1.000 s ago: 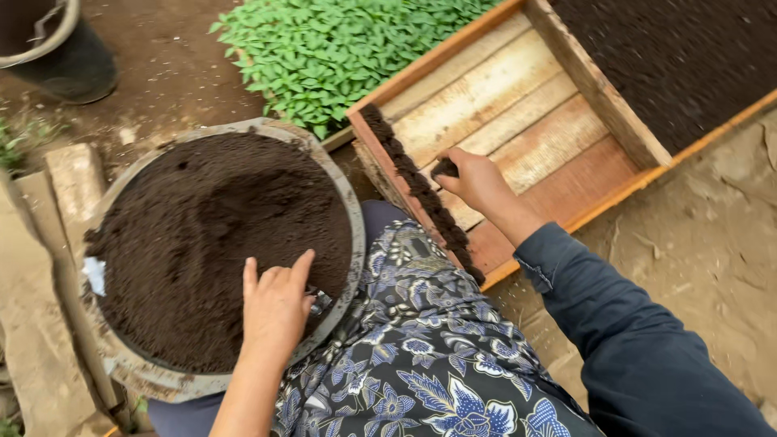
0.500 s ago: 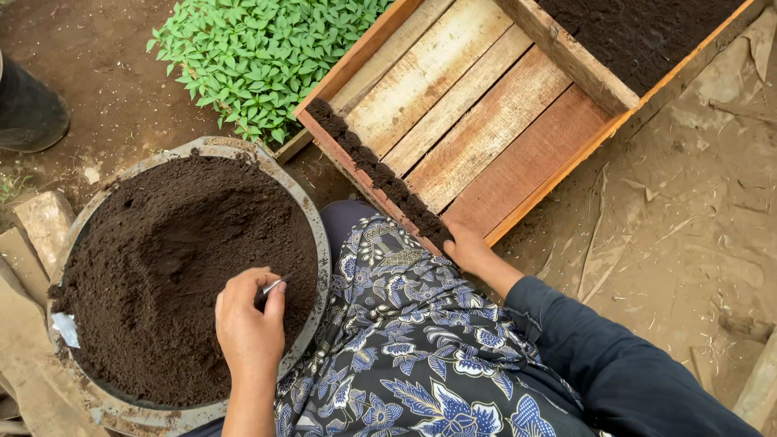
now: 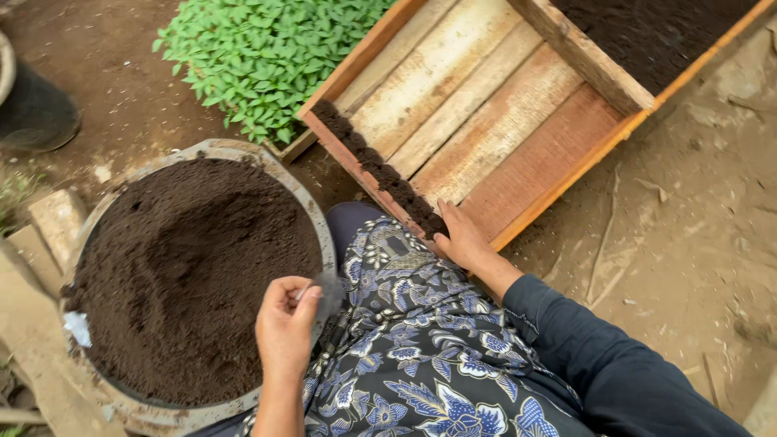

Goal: The person scoops soil from a basin on their lap, fills small plastic seedling pouches by hand, and places the filled pouches into a wooden tray. The person repeats this process continuously, handling the soil and pouches directly without tools.

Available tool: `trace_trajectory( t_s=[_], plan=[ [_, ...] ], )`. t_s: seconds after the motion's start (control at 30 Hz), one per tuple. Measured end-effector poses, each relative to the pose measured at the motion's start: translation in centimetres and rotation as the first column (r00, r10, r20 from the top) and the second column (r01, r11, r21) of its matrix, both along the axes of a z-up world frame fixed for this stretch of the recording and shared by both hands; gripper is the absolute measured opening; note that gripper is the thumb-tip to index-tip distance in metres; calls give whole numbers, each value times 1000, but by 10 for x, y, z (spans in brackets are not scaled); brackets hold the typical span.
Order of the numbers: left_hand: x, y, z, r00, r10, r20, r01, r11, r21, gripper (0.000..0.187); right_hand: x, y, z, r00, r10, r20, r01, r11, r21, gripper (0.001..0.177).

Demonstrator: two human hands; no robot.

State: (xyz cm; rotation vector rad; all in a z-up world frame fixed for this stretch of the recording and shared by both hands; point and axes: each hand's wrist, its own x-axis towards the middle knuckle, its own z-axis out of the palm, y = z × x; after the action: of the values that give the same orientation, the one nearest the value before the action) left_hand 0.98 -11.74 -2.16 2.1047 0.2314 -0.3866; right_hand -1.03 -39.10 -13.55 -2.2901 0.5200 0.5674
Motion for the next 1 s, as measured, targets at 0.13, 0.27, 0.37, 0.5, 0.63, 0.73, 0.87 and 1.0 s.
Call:
trace_trajectory(
  t_s=[0.13, 0.27, 0.37, 0.5, 0.63, 0.73, 0.87, 1.0],
  plan=[
    [-4, 7, -22, 995, 35, 89, -26, 995, -99, 7, 28, 19, 9, 956, 140, 257, -142, 990, -10, 63],
    [-8, 10, -32, 987, 157, 45, -128, 914, -385, 14, 47, 68, 56, 884, 217, 414, -343, 902, 260, 59],
    [-10, 19, -29, 977, 207, 54, -165, 889, -426, 20, 50, 109, 75, 808, 272, 523, -515, 758, 401, 51],
    [-13, 35, -26, 969, 235, 76, -193, 912, -361, 13, 54, 147, 99, 757, 475, 449, -629, 717, 301, 14],
    [-20, 53, -6, 955, 276, 107, -216, 897, -385, 16, 61, 165, 101, 720, 547, 427, -671, 706, 226, 13],
    [-22, 65, 1, 953, 251, 168, -188, 928, -321, 11, 61, 175, 113, 678, 601, 424, -722, 652, 230, 15],
    [-21, 74, -8, 897, 260, 357, -158, 944, -290, 18, 59, 185, 104, 739, 511, 438, -671, 505, 543, 17],
    [-21, 79, 5, 568, 119, 815, -54, 993, -108, 41, 55, 194, 86, 882, 292, 370, -459, 353, 815, 8]
  ],
)
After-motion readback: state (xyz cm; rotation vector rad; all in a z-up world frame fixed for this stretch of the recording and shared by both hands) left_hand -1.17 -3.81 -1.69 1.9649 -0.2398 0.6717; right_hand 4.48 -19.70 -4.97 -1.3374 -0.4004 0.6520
